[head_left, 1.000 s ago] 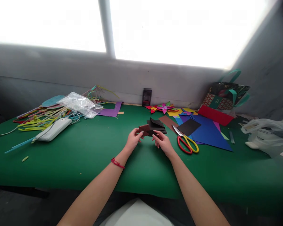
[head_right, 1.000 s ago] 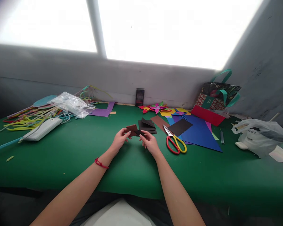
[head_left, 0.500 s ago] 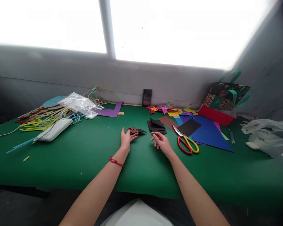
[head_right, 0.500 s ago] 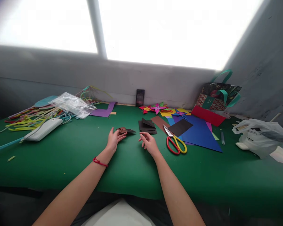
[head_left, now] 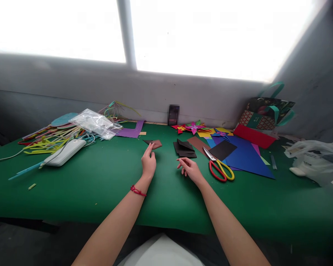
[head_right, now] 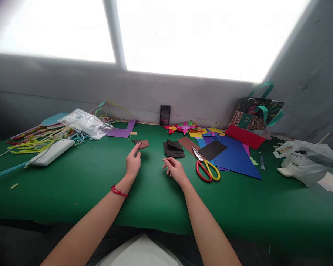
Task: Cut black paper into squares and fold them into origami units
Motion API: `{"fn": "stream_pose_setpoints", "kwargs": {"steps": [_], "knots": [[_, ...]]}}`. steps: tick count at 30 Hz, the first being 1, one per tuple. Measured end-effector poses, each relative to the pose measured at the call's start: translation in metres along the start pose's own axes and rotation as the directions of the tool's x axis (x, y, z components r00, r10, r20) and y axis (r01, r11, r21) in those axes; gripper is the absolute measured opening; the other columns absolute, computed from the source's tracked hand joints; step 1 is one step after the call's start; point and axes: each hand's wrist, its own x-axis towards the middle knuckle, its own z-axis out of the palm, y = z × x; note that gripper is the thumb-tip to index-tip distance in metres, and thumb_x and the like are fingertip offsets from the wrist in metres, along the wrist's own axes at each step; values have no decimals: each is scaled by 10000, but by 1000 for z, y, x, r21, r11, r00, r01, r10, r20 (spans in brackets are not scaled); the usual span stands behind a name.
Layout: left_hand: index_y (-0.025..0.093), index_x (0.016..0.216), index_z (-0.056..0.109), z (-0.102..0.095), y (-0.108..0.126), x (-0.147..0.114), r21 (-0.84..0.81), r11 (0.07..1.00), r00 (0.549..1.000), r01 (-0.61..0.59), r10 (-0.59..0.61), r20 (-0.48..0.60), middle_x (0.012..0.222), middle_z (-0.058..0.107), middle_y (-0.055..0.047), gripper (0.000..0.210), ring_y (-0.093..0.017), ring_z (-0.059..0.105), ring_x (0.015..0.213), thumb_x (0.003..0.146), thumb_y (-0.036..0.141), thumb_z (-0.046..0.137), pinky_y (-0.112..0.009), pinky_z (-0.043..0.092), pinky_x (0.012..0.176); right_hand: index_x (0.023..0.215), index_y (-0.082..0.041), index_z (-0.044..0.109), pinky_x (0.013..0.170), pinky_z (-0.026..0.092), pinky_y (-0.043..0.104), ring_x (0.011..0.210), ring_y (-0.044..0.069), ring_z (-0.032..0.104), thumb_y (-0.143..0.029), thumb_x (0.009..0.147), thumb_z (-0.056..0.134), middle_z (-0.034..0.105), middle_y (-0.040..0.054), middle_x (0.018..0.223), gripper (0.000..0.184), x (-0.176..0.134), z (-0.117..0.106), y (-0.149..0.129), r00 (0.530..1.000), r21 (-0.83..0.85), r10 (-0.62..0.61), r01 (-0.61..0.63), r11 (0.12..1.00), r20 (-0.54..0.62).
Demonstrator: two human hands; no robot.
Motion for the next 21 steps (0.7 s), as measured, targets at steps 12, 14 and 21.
{"fn": "stream_pose_setpoints", "kwargs": {"steps": [12, 14, 21], "knots": [[190, 792, 588, 4, 0, -10, 615, 786, 992, -68, -11, 124, 920, 566, -86, 223, -239, 527, 931, 722, 115, 390, -452, 308, 905, 892, -172, 590, 350, 342, 188, 444, 82, 466, -475, 771, 458, 604, 33, 716, 352, -1, 0, -1, 1000, -40, 2, -1, 999, 17], [182, 871, 588, 6, -1, -10, 664, 744, 993, -71, -12, 120, 995, 564, -114, 249, -263, 489, 1007, 726, 123, 396, -497, 222, 951, 896, -170, 589, 350, 342, 186, 446, 82, 465, -474, 776, 451, 602, 37, 721, 355, -1, 0, 0, 1000, -48, 1, 0, 999, 19], [169, 1053, 531, 9, 1, -13, 613, 775, 978, -154, 31, 206, 1217, 470, -132, 327, -244, 364, 1177, 772, 139, 367, -510, 108, 1010, 888, -169, 588, 341, 344, 183, 436, 81, 461, -483, 775, 442, 598, 35, 709, 364, 0, 1, 1, 1000, -46, -5, 6, 999, 18]]}}
